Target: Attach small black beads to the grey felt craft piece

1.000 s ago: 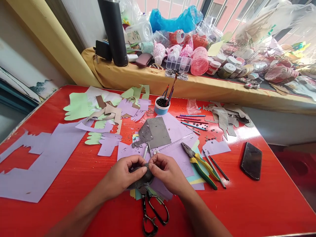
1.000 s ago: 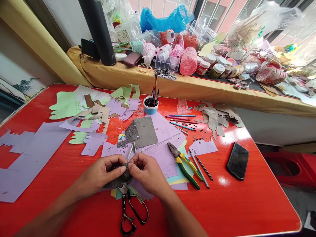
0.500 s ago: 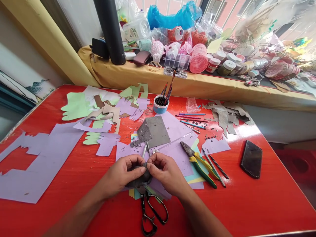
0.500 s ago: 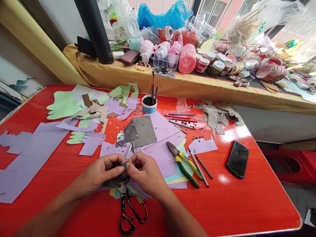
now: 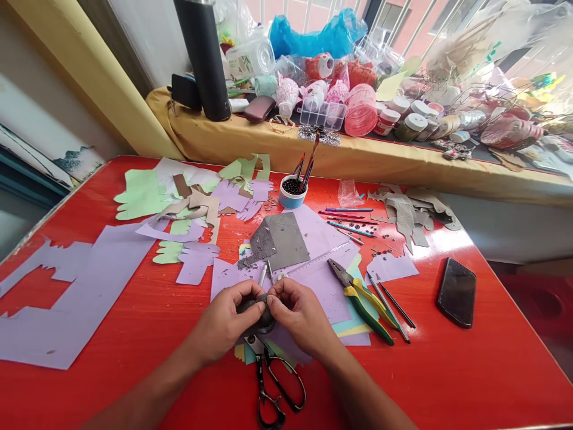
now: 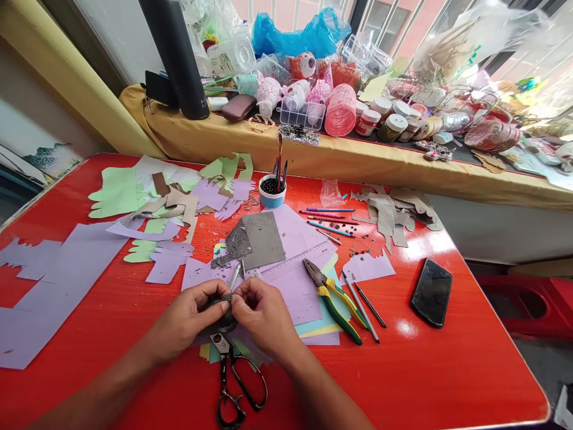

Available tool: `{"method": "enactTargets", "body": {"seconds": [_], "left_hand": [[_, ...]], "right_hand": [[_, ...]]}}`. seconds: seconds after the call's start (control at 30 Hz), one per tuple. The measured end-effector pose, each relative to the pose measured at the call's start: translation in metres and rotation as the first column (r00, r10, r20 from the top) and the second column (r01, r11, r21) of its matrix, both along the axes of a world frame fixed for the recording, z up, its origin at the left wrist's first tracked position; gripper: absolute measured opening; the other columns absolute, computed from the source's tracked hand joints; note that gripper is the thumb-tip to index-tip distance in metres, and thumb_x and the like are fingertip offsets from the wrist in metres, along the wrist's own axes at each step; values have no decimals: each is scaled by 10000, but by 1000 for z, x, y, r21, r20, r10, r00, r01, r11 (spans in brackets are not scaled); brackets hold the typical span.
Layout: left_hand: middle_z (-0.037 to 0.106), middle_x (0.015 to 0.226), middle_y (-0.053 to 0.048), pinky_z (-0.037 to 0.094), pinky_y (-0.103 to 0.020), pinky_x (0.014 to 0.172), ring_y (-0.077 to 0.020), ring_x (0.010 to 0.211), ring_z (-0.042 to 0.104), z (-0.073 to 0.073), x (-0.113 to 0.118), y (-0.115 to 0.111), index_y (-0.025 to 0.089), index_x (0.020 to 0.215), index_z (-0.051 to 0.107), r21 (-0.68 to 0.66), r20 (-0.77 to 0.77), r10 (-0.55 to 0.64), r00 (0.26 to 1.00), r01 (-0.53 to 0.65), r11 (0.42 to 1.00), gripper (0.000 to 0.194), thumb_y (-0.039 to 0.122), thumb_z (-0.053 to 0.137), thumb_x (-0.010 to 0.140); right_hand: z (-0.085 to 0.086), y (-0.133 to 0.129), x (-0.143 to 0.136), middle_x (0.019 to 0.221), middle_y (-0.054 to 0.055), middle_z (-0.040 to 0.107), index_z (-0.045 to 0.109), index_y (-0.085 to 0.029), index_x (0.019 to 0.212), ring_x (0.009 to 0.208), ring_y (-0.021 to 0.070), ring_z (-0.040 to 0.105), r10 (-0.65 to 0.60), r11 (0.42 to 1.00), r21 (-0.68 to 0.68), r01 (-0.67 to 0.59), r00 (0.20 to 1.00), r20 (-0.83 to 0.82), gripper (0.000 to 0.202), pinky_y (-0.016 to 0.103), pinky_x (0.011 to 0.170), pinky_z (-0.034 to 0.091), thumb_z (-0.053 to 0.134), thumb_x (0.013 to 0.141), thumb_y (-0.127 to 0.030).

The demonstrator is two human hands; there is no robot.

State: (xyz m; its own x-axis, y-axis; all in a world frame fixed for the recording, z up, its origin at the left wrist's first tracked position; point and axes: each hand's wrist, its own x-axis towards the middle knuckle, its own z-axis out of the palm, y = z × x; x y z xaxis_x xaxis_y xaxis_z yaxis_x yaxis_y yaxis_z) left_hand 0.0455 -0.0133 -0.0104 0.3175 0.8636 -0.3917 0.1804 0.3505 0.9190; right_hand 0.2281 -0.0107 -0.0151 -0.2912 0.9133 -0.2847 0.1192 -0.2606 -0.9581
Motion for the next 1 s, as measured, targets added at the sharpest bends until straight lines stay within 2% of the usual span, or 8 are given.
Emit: {"method": "enactTargets", "body": {"seconds": [0.07,0.27,0.43,0.53,0.67,0.73,0.87,1.0], "left_hand": [[530,768,15,451,-254,630,-168,724,497,1,-1,1,195,853,609,-30,60,-3,998,5,1000,324,509,685,862],[555,744,16,469,-241,595,-176,704,521,-3,-5,-1,204,837,645,-3,30,19,999,-19,1000,371,566,727,848],[566,727,26,493,-238,553,-167,650,539,-9,-9,-1,216,870,684,-93,96,39,995,-31,995,400,585,818,789],[596,728,12,502,-243,554,-172,647,557,-6,-8,-2,220,842,709,-172,143,90,986,-64,983,422,606,850,748],[642,727,-13,518,-267,564,-194,655,592,2,-7,-3,225,812,735,-321,168,193,967,-132,938,441,609,891,660],[657,713,-11,525,-287,569,-207,654,604,3,-8,0,248,786,744,-307,150,168,974,-116,945,419,617,886,649],[708,692,29,550,-353,590,-252,676,637,1,-8,10,357,742,765,-214,51,5,999,6,977,352,686,848,646],[736,687,43,558,-369,600,-258,667,654,4,-7,18,377,743,770,-219,-51,-16,999,5,976,408,758,841,614]], "right_hand": [[-1,0,0,726,-25,539,606,-183,840,674,146,466,-2,1000,3,2,999,-47,166,267,623,375,629,883,-342],[-2,0,-2,711,-38,520,605,-183,842,660,131,446,-14,1000,20,16,994,-106,170,245,604,354,666,893,-333],[-2,0,0,767,-31,570,637,-180,908,705,130,491,18,999,46,-13,993,-114,165,221,620,390,708,900,-329],[-3,0,0,771,-37,575,648,-187,916,687,121,491,26,999,22,-24,991,-132,183,221,622,396,745,872,-336],[-3,0,1,734,-52,553,637,-198,898,644,111,460,35,999,-31,-41,984,-177,243,201,561,361,809,821,-353],[-3,0,1,718,-55,546,626,-201,874,630,109,450,40,999,-27,-46,983,-181,205,193,536,345,792,817,-305],[-6,1,2,706,-59,547,617,-204,854,608,105,460,25,999,-28,-32,978,-206,124,187,518,355,733,816,-225],[-10,3,2,688,-64,562,616,-210,854,595,107,489,-20,999,-41,11,974,-224,119,180,511,372,725,810,-190]]}}
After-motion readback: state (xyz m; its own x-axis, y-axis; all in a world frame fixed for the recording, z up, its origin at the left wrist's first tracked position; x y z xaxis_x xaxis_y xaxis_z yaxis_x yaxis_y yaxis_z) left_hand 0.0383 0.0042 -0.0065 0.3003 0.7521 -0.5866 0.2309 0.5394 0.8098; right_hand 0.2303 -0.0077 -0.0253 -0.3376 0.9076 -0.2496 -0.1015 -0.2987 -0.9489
